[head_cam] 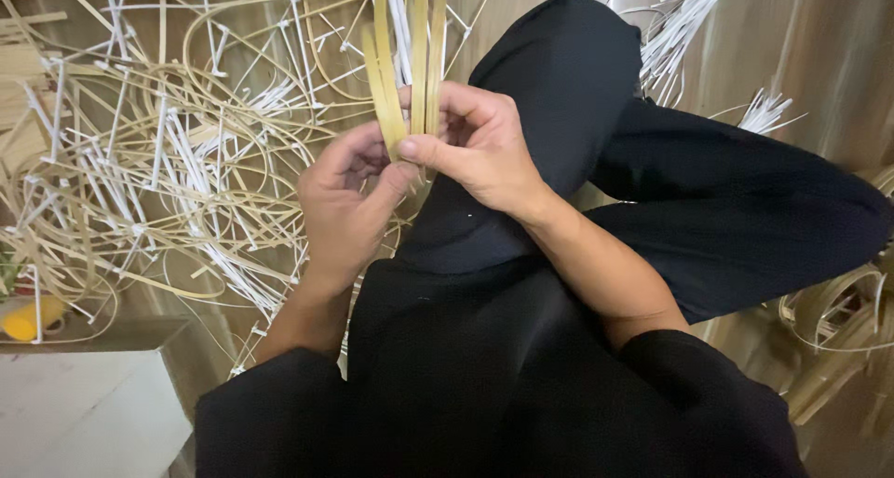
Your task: The person sits on the floor and weaves white plastic strips around a curved bamboo frame to construct a basket. They repeatedly thread the strips through the frame, pull them tight, and occasionally use scissors to trim the ends.
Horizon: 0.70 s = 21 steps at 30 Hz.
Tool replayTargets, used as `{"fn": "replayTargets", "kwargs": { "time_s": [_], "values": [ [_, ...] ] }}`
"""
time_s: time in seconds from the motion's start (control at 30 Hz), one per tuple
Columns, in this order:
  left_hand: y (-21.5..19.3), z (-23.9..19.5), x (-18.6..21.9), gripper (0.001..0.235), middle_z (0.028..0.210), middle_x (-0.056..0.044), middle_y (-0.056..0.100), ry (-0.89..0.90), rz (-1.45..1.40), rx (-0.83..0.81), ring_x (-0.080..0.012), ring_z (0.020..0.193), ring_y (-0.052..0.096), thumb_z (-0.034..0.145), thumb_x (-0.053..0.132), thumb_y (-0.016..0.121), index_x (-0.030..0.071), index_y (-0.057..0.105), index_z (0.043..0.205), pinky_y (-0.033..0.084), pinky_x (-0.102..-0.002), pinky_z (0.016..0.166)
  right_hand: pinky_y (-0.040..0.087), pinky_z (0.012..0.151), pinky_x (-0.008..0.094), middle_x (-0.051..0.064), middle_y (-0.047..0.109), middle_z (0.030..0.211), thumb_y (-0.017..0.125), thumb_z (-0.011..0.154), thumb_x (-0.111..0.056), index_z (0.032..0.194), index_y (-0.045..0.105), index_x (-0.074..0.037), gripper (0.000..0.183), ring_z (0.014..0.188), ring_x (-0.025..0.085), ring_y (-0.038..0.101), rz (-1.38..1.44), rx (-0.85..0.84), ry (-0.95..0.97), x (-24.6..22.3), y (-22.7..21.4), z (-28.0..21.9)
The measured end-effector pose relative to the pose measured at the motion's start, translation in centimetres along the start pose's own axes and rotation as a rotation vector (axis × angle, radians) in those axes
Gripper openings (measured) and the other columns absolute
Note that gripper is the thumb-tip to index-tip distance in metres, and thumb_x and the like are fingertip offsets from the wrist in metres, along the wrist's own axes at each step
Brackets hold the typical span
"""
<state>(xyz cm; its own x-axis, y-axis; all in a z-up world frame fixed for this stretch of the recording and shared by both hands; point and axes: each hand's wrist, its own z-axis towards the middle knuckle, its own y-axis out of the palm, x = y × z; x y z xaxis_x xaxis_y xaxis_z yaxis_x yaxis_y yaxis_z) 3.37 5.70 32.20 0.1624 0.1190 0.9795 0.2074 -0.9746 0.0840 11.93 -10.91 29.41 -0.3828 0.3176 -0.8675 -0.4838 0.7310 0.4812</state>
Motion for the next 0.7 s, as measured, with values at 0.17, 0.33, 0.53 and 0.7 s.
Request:
{"fn": "replayTargets", "kwargs": {
  "time_s": [0.17, 0.33, 0.53, 0.7],
  "values": [
    [0.3, 0.0, 0.5, 0.033, 0.117, -0.01, 0.071, 0.016, 0.004, 0.034, -0.0134, 0.104, 0.069, 0.101, -0.008, 0.068, -0.006, 0.06, 0.133, 0.056, -0.027, 0.095, 0.06, 0.094, 0.026, 0.007, 0.075, 0.114, 0.077, 0.099, -0.004, 0.137, 0.062, 0.004, 0.042, 0.101, 0.009, 0.071, -0.02, 0.01, 0.001, 0.4, 0.1, 0.2],
    [0.5, 0.1, 0.7, 0.032, 0.118, -0.007, 0.067, 0.042, -0.023, 0.064, -0.0117, 0.107, 0.069, 0.1, -0.009, 0.063, -0.002, 0.052, 0.129, 0.058, -0.026, 0.096, 0.06, 0.094, 0.025, 0.006, 0.075, 0.115, 0.074, 0.101, -0.006, 0.142, 0.059, 0.003, 0.045, 0.101, 0.009, 0.071, -0.025, -0.034, 0.02, 0.4, -0.4, 0.4],
    [0.3, 0.5, -0.8, 0.021, 0.124, -0.008, 0.061, 0.044, -0.074, 0.016, -0.0135, 0.112, 0.066, 0.105, -0.011, 0.061, -0.006, 0.059, 0.124, 0.056, -0.027, 0.098, 0.053, 0.1, 0.024, 0.0, 0.067, 0.126, 0.068, 0.107, -0.016, 0.154, 0.048, -0.001, 0.053, 0.112, 0.006, 0.062, -0.017, -0.116, -0.032, -0.1, -0.4, 0.4],
    [0.0, 0.7, -1.2, 0.018, 0.13, -0.007, 0.057, -0.004, -0.09, -0.023, -0.0133, 0.114, 0.065, 0.1, -0.008, 0.062, -0.006, 0.062, 0.118, 0.055, -0.027, 0.098, 0.055, 0.089, 0.024, 0.002, 0.073, 0.116, 0.067, 0.108, -0.018, 0.152, 0.055, -0.002, 0.048, 0.1, 0.007, 0.065, 0.004, -0.148, 0.027, 0.5, -0.7, 1.2]
  ]
}}
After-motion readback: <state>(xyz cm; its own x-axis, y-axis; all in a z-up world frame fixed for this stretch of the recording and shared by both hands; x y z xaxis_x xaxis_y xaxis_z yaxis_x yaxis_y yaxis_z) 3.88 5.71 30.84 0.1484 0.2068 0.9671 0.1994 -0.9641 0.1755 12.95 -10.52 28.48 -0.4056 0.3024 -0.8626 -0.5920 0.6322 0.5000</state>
